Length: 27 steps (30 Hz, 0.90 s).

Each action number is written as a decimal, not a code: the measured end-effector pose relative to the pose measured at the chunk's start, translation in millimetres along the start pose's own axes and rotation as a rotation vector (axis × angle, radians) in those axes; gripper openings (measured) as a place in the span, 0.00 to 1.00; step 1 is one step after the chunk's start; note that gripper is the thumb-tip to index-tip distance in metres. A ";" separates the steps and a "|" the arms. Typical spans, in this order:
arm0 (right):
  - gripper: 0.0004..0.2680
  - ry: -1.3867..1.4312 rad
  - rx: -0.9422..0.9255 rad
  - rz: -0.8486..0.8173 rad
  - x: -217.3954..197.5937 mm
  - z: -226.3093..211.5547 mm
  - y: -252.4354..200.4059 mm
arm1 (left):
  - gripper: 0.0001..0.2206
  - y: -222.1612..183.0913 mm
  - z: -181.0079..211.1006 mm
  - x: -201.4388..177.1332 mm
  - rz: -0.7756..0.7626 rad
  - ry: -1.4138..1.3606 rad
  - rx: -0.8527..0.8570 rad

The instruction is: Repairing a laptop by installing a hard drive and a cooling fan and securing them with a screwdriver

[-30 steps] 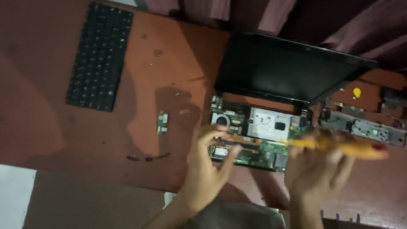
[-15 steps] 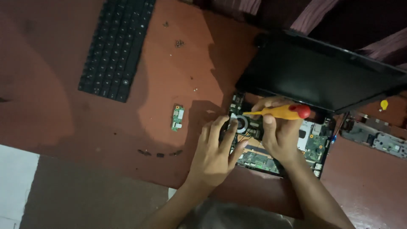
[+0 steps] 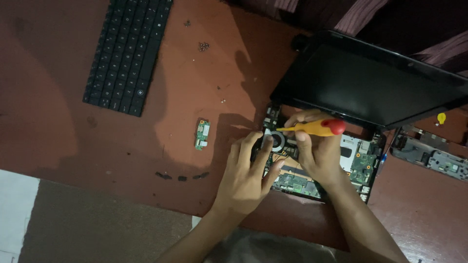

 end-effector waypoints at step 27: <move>0.20 -0.282 -0.159 0.024 -0.5 -29.1 24.7 | 0.21 -6.5 -7.8 8.6 0.096 0.217 0.102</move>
Point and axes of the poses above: each hand's wrist, its own y-axis towards the middle knuckle, its own x-axis out of the palm, z = x × y, the point moved 2 cm from there along y, towards the middle knuckle, and after that the axes turned 2 degrees about z, right-handed, at the moved point
